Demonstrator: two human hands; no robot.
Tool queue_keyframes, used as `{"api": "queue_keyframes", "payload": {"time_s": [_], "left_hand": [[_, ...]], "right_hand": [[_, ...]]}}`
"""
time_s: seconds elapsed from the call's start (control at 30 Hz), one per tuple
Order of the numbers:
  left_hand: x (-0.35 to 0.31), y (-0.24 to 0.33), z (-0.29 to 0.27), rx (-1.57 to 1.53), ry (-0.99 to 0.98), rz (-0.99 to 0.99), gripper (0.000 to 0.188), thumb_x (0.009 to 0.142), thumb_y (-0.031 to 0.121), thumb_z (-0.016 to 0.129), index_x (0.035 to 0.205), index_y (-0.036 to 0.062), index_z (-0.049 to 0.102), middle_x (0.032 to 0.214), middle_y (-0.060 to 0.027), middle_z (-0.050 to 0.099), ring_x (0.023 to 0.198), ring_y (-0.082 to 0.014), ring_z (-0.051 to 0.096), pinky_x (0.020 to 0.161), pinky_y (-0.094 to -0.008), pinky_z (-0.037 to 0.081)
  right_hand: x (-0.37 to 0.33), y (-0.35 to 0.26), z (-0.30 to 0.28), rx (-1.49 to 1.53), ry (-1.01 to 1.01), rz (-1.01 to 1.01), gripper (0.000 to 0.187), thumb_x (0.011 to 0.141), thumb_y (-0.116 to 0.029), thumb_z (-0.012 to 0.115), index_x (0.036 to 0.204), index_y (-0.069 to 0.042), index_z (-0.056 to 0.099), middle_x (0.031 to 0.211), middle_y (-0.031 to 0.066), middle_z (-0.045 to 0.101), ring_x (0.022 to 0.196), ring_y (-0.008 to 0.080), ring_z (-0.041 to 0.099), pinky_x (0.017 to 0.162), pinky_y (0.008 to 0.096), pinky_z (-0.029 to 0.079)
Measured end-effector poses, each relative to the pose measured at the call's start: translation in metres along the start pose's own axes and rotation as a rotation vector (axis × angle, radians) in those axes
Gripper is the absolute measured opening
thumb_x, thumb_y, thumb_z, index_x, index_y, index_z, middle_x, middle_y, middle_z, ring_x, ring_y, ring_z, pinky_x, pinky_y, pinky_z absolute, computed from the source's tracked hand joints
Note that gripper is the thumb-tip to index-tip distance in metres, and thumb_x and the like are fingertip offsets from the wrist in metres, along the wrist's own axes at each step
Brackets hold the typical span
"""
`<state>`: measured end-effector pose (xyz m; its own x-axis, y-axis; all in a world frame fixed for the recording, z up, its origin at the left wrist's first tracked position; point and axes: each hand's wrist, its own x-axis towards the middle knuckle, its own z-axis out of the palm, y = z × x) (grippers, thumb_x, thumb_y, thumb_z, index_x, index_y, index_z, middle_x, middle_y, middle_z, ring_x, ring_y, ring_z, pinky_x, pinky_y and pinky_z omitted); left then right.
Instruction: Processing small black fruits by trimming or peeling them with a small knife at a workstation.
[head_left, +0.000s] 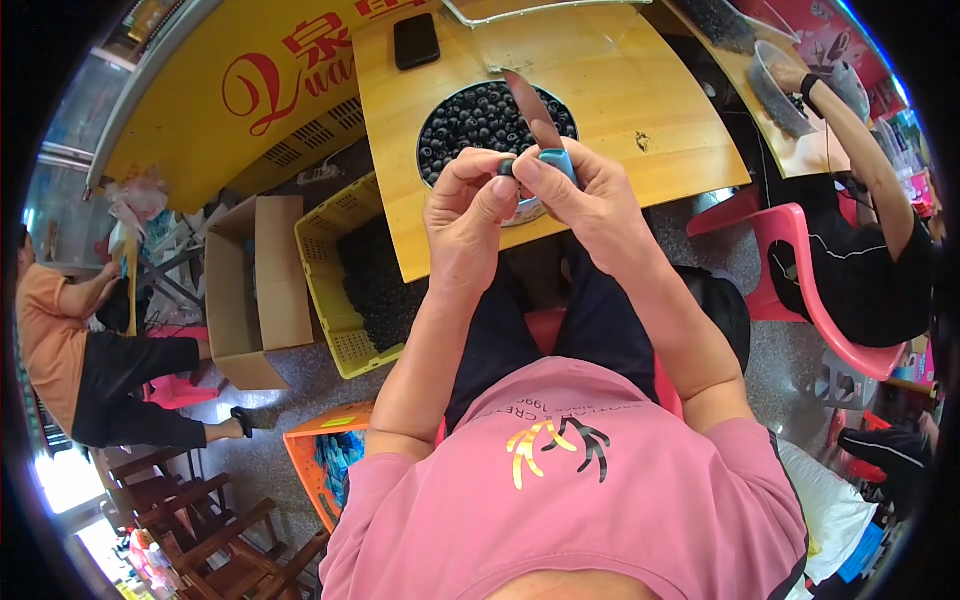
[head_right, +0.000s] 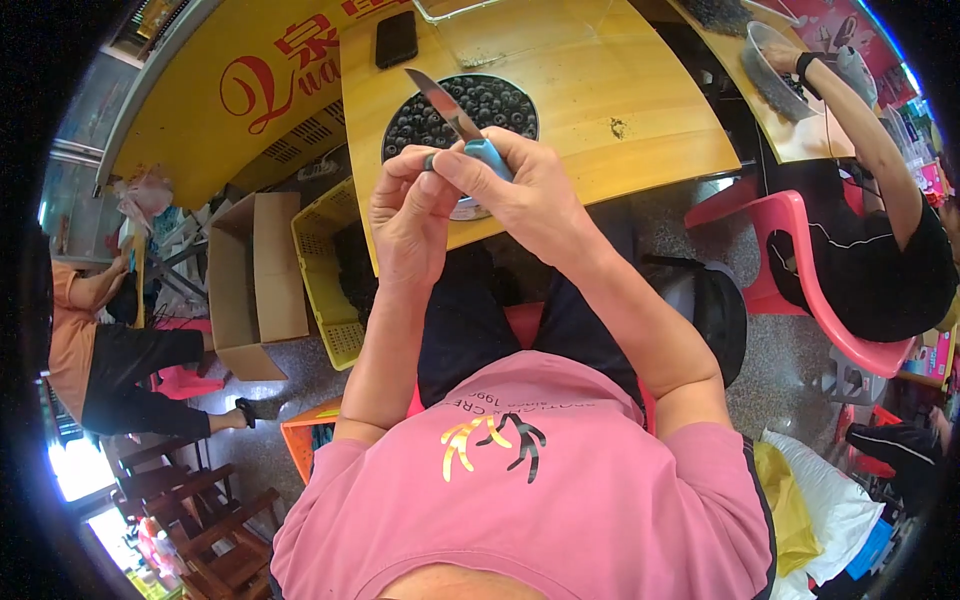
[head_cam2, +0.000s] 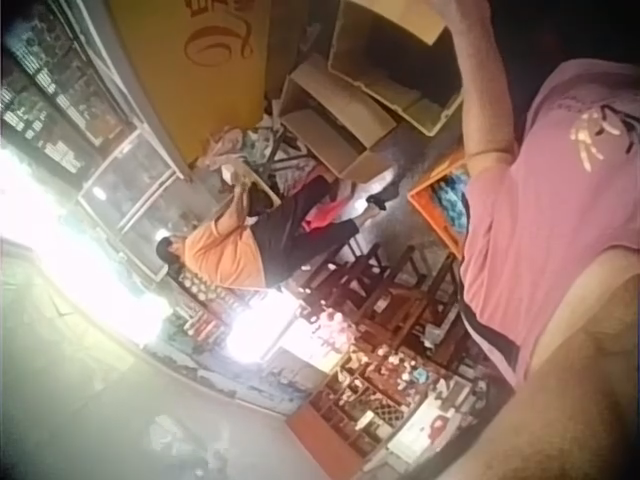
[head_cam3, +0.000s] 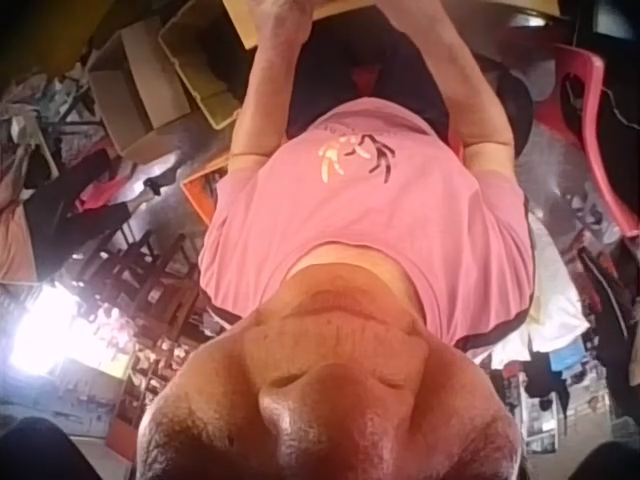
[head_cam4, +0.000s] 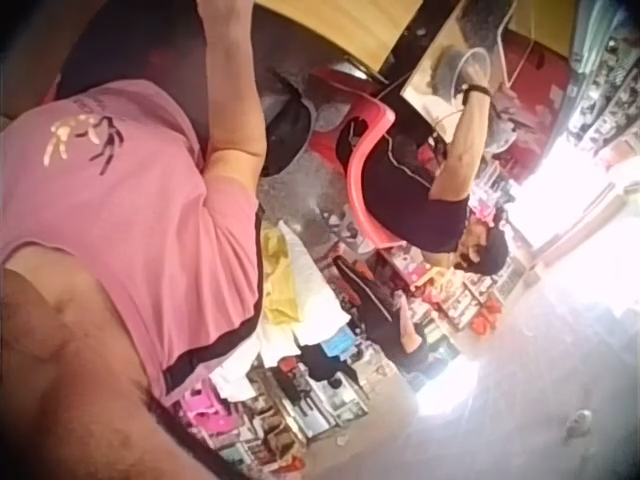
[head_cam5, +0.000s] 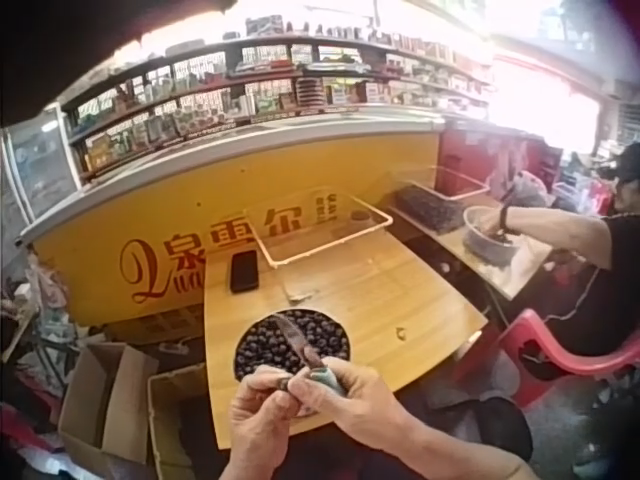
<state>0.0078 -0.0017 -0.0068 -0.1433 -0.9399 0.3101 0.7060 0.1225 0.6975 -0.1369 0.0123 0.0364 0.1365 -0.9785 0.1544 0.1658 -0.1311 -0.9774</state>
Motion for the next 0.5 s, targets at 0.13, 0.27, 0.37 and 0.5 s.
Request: {"api": "queue_keyframes", "payload": {"time_s": [0.13,0.27,0.37,0.5], "left_hand": [[-0.002,-0.001,-0.005,0.135,-0.038,0.089,0.019,0.087,0.002,0.068,0.105,0.0048,0.063,0.099,-0.0007,0.058,0.082,-0.0066,0.055,0.068,-0.0201,0.043],[-0.006,-0.002,-0.007,0.156,-0.041,0.085,0.018,0.087,0.001,0.068,0.104,0.0043,0.063,0.102,-0.0013,0.057,0.086,-0.0075,0.056,0.072,-0.0207,0.044],[-0.011,0.007,-0.01,0.23,-0.031,0.09,0.017,0.087,-0.002,0.066,0.103,0.0031,0.061,0.103,-0.0021,0.055,0.087,-0.0077,0.056,0.075,-0.0212,0.045],[-0.023,0.036,-0.038,0.562,0.071,0.152,0.018,0.086,-0.007,0.064,0.101,0.0013,0.059,0.104,-0.003,0.052,0.088,-0.0077,0.055,0.079,-0.0217,0.046]], "right_hand": [[0.0,-0.01,0.005,0.19,-0.026,0.147,0.021,0.093,-0.027,0.066,0.091,-0.006,0.066,0.073,-0.0048,0.058,0.058,0.0011,0.044,0.051,0.0173,0.032],[-0.001,-0.006,0.007,0.18,-0.012,0.148,0.021,0.093,-0.027,0.066,0.087,-0.006,0.065,0.072,-0.0032,0.058,0.056,0.0015,0.043,0.049,0.0176,0.031],[0.001,0.002,0.006,0.175,0.005,0.186,0.021,0.093,-0.026,0.065,0.089,-0.006,0.066,0.072,-0.0028,0.059,0.056,0.0015,0.043,0.049,0.0175,0.031],[0.0,0.011,-0.003,0.086,0.038,0.16,0.021,0.094,-0.024,0.064,0.09,-0.004,0.066,0.072,-0.0019,0.059,0.056,0.0018,0.043,0.049,0.0178,0.031]]}}
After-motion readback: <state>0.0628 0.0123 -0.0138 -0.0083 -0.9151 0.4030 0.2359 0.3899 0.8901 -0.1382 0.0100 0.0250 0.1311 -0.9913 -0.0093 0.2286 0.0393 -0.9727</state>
